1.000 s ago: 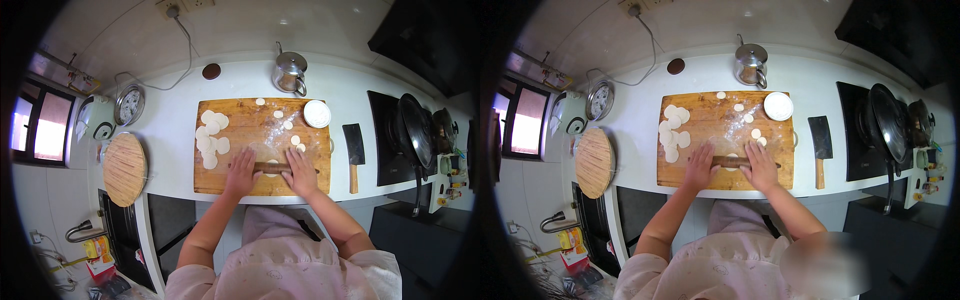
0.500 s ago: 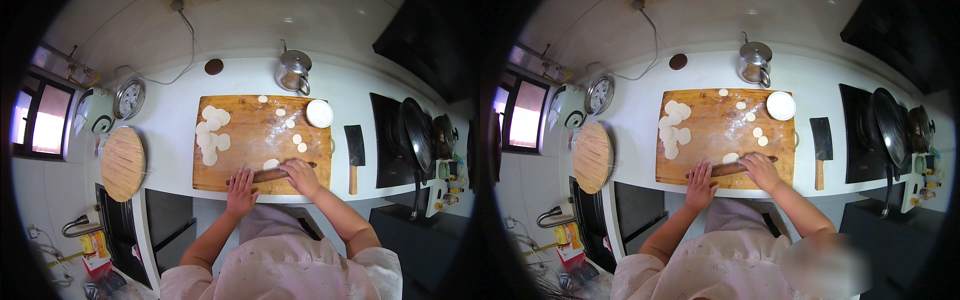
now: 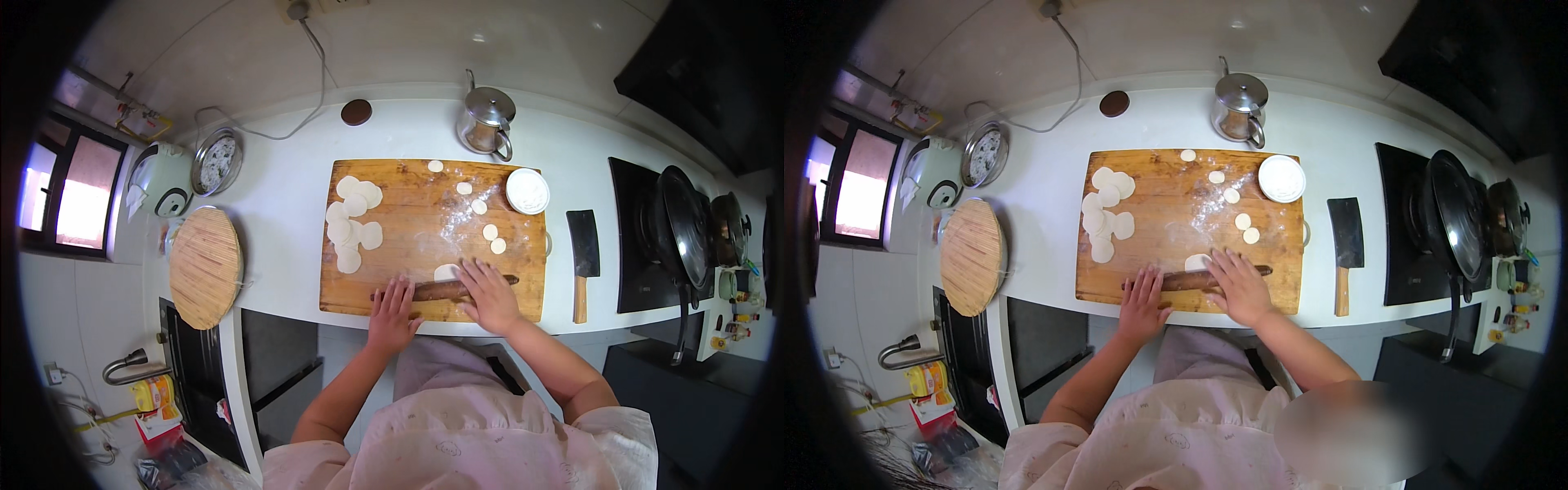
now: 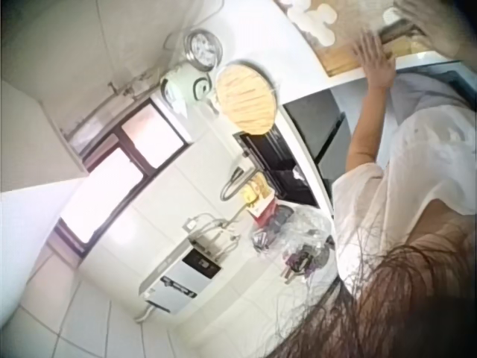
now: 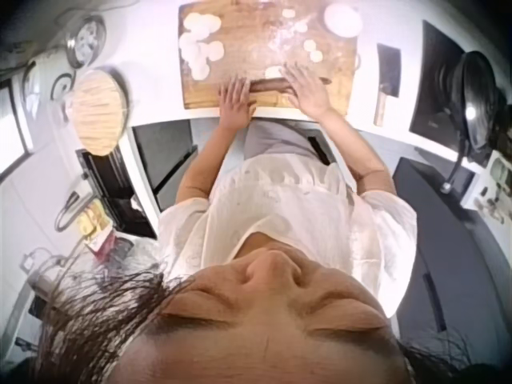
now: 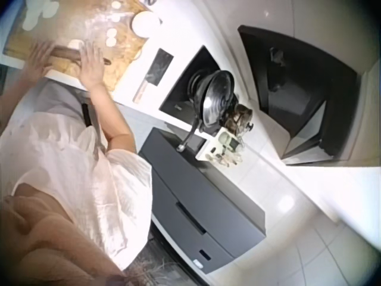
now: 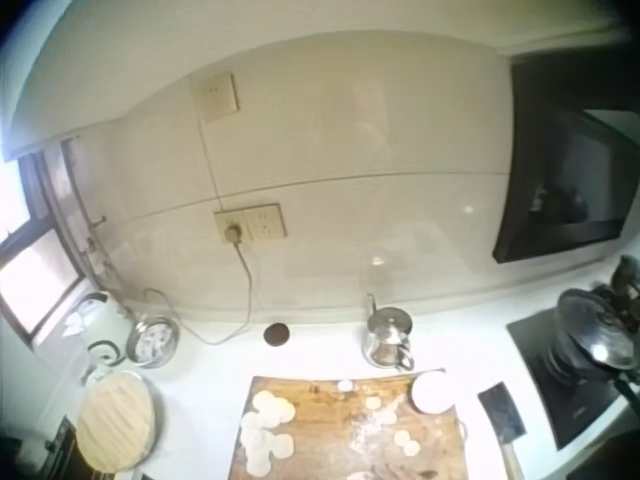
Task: The person repeatedly rolls small dough balls into flat circular discs using a wooden rolling pin on a floured cutting board. They rotate and reposition each piece to achieve an even shape, then stack the finished discs. At the end, the person walks to the refrigerator and opens the door.
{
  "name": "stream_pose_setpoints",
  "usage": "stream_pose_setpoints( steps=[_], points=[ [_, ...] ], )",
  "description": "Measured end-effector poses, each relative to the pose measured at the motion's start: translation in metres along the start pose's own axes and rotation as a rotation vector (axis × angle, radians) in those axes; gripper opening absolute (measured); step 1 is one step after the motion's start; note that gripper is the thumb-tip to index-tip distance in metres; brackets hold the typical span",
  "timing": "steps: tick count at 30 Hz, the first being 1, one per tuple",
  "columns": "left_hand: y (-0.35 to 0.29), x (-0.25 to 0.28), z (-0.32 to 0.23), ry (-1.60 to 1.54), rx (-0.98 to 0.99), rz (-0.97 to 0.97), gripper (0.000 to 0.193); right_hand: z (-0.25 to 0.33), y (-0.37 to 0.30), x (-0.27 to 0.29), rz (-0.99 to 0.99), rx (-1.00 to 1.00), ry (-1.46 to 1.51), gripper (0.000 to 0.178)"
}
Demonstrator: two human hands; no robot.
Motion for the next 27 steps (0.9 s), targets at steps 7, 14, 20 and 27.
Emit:
stream_pose_setpoints(
  steps=[7, 14, 20, 27],
  points=[
    [0.074, 0.016, 0.009, -0.073, -0.026, -0.124, 0.077, -0.028, 0.043, 0.003, -0.167, -0.126, -0.019, 0.07],
    [0.081, 0.021, 0.006, -0.057, -0.051, 0.0, 0.071, -0.019, 0.024, 0.006, -0.16, -0.149, 0.005, 0.073],
    [0.077, 0.024, -0.008, -0.264, -0.066, 0.105, 0.051, 0.003, -0.026, -0.008, -0.173, -0.137, 0.149, 0.071],
    [0.126, 0.008, -0.031, -0.244, 0.05, 0.212, 0.03, 0.005, -0.035, -0.011, -0.136, -0.175, 0.128, 0.051]
  ],
)
Point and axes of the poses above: each hand's wrist, its own y-axis towards the middle knuckle, its own x-axis out of the back of the hand, z = x × y, the point moved 4 cm from there along y, towards the middle knuckle, and after that the axes turned 1 degree about -x, right-handed, at the moved point
